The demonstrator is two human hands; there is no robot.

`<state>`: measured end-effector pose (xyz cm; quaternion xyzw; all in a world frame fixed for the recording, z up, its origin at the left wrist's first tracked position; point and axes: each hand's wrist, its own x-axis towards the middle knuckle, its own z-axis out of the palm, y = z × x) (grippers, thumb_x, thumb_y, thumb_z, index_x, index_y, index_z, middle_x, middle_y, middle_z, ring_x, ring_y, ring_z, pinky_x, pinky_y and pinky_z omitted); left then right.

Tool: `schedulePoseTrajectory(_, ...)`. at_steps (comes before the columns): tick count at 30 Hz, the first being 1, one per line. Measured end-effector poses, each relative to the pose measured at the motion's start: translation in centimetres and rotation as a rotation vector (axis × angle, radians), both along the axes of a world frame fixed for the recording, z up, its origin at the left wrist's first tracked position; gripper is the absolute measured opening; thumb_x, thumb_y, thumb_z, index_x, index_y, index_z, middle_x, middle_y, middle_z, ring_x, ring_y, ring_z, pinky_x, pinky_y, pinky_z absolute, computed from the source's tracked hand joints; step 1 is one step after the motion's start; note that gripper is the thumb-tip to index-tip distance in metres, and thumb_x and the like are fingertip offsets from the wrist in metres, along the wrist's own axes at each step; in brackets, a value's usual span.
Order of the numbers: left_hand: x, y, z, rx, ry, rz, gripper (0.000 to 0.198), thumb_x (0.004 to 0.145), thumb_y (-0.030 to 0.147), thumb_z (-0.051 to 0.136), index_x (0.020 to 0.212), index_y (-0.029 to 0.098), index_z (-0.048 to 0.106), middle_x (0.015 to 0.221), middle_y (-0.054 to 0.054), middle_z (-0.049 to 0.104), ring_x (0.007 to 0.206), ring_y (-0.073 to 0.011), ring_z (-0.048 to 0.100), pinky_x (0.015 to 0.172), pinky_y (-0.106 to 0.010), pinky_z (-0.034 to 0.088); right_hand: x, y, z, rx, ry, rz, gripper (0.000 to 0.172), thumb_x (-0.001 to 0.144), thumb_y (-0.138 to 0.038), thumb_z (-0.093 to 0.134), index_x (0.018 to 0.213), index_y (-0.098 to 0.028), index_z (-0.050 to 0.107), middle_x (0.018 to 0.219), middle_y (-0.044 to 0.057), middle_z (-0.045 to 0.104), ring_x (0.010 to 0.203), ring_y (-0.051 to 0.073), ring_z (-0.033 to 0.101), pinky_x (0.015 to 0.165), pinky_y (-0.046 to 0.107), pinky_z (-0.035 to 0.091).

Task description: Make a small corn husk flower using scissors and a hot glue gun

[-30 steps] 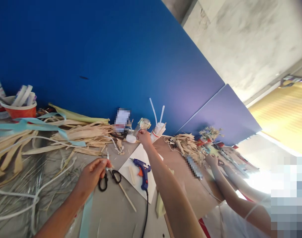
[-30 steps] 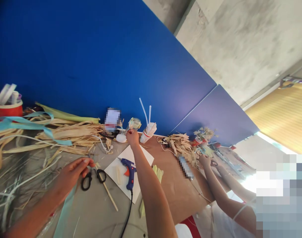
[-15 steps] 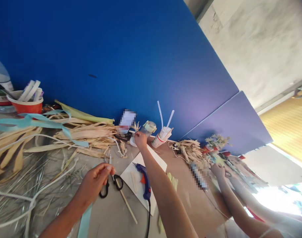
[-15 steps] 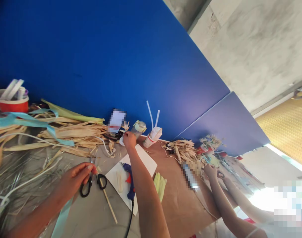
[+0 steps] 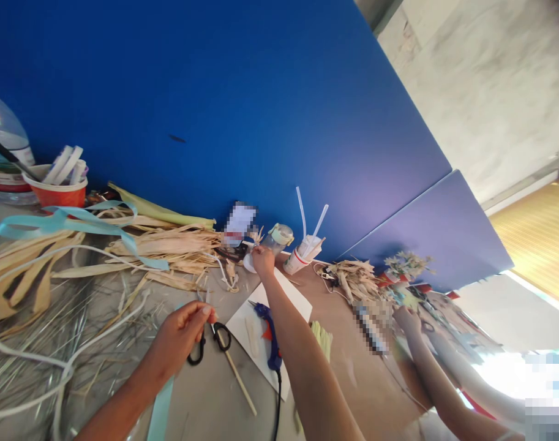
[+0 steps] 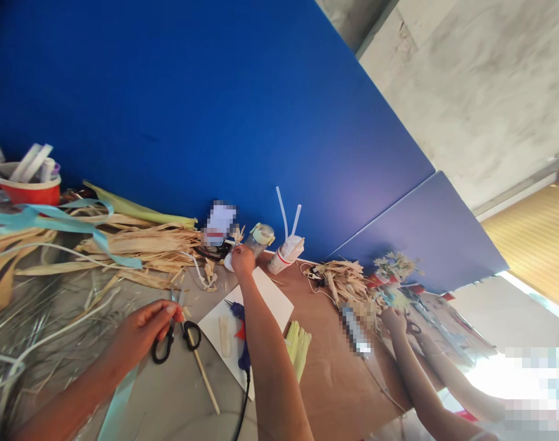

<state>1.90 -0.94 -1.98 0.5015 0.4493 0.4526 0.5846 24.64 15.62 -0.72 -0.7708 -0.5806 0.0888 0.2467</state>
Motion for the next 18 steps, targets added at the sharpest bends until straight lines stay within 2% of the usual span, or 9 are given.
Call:
schedulePoseTrajectory(6,0.0,-0.1,0.3,-0.012,0.013,-0.001,0.045,0.078,0.06,0.054,0.078,0.017,0.067,0.074,-0.004,0.067,0.053,-0.0126,0.045,0.053,-0.027,0.039,-0.2,-0.1,0.4,-0.052,-0.031,0.013,0.027,0.085,-0.017,0.048,0.089,-0.019,0.075,0.097,0.008,0.075,0.093,0.021,0.068,0.082,0.028,0.051)
schedulePoseTrajectory(10,0.0,0.0,-0.2,-0.002,0.018,0.011,0.043,0.081,0.058,0.053,0.079,0.017,0.067,0.074,-0.004,0.067,0.052,-0.0123,0.045,0.053,-0.026,0.038,-0.3,-0.8,1.8,-0.054,-0.047,0.028,0.031,0.088,-0.016,0.045,0.097,-0.017,0.075,0.099,0.011,0.075,0.097,0.022,0.069,0.085,0.029,0.05)
schedulePoseTrajectory(14,0.0,0.1,-0.2,0.006,-0.001,0.022,0.042,0.079,0.058,0.055,0.078,0.017,0.067,0.073,-0.004,0.067,0.051,-0.0123,0.045,0.052,-0.026,0.039,0.2,-2.9,3.4,-0.047,-0.066,0.023,0.032,0.089,-0.015,0.044,0.103,-0.018,0.073,0.104,0.009,0.074,0.103,0.022,0.067,0.089,0.028,0.048)
schedulePoseTrajectory(16,0.0,0.2,0.0,0.009,0.004,0.02,0.043,0.078,0.059,0.055,0.077,0.018,0.067,0.072,-0.004,0.067,0.051,-0.0124,0.046,0.051,-0.026,0.039,0.4,-4.0,3.7,-0.072,-0.079,-0.002,0.028,0.09,-0.02,0.046,0.102,-0.018,0.072,0.101,0.01,0.075,0.102,0.023,0.068,0.088,0.03,0.049)
schedulePoseTrajectory(18,0.0,0.2,0.2,0.015,0.006,0.022,0.043,0.076,0.059,0.056,0.077,0.018,0.067,0.071,-0.003,0.067,0.05,-0.0123,0.045,0.05,-0.026,0.038,0.5,-4.7,3.8,-0.112,-0.092,-0.042,0.028,0.089,-0.033,0.053,0.102,-0.015,0.07,0.101,0.013,0.074,0.101,0.027,0.069,0.087,0.033,0.051)
